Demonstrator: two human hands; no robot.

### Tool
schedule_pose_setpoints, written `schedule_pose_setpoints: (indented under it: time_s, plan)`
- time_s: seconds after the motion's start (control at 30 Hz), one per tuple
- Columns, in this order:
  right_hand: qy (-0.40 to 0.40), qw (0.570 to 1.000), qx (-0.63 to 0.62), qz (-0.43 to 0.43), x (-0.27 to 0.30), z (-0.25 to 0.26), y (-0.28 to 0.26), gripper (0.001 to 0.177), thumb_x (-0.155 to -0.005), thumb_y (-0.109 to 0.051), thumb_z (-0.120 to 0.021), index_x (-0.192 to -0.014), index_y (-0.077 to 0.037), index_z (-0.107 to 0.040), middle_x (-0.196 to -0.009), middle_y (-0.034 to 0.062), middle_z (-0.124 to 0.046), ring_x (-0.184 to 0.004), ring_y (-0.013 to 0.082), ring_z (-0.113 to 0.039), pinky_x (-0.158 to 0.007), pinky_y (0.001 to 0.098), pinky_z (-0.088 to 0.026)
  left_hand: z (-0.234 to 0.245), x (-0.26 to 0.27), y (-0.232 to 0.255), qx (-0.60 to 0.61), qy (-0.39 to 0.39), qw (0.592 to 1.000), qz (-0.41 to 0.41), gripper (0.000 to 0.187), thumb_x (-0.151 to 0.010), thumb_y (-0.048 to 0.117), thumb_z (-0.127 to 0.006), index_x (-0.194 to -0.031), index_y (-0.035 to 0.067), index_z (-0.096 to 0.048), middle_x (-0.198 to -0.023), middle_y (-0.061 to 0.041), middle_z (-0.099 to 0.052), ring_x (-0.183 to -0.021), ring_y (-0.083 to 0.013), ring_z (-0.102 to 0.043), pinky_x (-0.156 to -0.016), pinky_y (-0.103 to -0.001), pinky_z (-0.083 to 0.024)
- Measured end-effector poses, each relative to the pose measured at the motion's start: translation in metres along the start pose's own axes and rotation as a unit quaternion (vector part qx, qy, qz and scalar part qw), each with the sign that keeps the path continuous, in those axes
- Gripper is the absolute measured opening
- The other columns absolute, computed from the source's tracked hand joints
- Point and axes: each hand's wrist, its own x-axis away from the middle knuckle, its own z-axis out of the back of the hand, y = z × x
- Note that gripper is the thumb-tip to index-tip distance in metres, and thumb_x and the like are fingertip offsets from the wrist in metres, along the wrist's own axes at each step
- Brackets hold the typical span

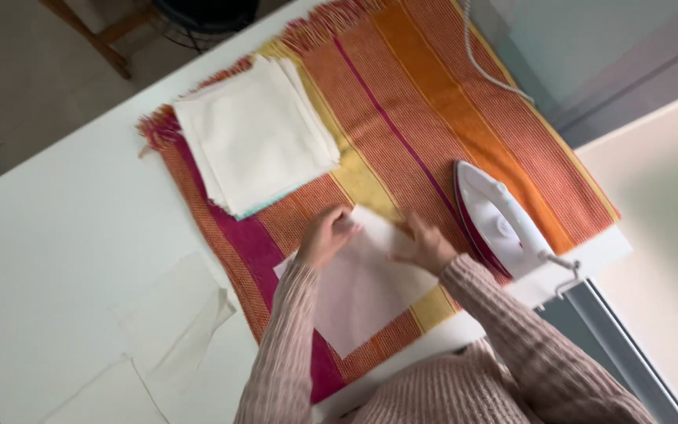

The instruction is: Ironing white fabric squares on a table.

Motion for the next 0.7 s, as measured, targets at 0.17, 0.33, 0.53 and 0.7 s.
schedule_pose_setpoints:
  time_s: [0.17,0.33,0.53,0.7]
  plan:
    - [-0.183,0.982,-0.026,-0.030,-0.007,0.026,-0.006,0.047,-0.065,-0.054,-0.090,-0.099,-0.024,-0.079,-0.074,0.0027,-0.077,-0.079,0.0249,-0.078,-0.076,0.0378,-0.059,0.067,0.063,0.040,-0.054,0.031,0.993,-0.099,0.016,-0.089,0.013,-0.078,-0.103,0.008,-0.075,-0.088,-0.010,-0.073,-0.084,-0.0172,-0.067,-0.078,-0.035,-0.057]
    - [-0.119,0.988,-0.084,0.059,-0.061,0.072,-0.099,0.039,-0.074,-0.028,-0.089,-0.105,-0.007,-0.078,-0.083,0.0150,-0.079,-0.083,0.0308,-0.077,-0.079,0.0434,-0.059,0.108,0.087,0.089,-0.071,0.153,0.973,-0.160,0.011,-0.094,0.006,-0.072,-0.103,0.002,-0.076,-0.095,-0.014,-0.075,-0.089,-0.0193,-0.069,-0.083,-0.034,-0.057]
    - [0.079,0.969,-0.030,0.230,-0.064,0.120,-0.184,0.013,-0.084,-0.020,-0.085,-0.095,-0.016,-0.080,-0.094,0.0007,-0.078,-0.096,0.0225,-0.075,-0.089,0.0325,-0.057,0.124,0.141,0.147,-0.118,0.249,0.932,-0.236,0.014,-0.097,0.005,-0.064,-0.105,0.005,-0.077,-0.099,-0.012,-0.075,-0.092,-0.0189,-0.067,-0.084,-0.031,-0.052]
    - [0.029,0.974,-0.051,0.219,-0.010,0.123,-0.147,0.009,-0.083,-0.018,-0.081,-0.091,-0.015,-0.081,-0.093,0.0030,-0.078,-0.097,0.0234,-0.073,-0.090,0.0369,-0.057,0.096,0.197,0.098,-0.112,0.215,0.935,-0.260,0.020,-0.092,0.002,-0.061,-0.102,0.010,-0.077,-0.101,-0.011,-0.079,-0.105,-0.0321,-0.069,-0.099,-0.046,-0.047]
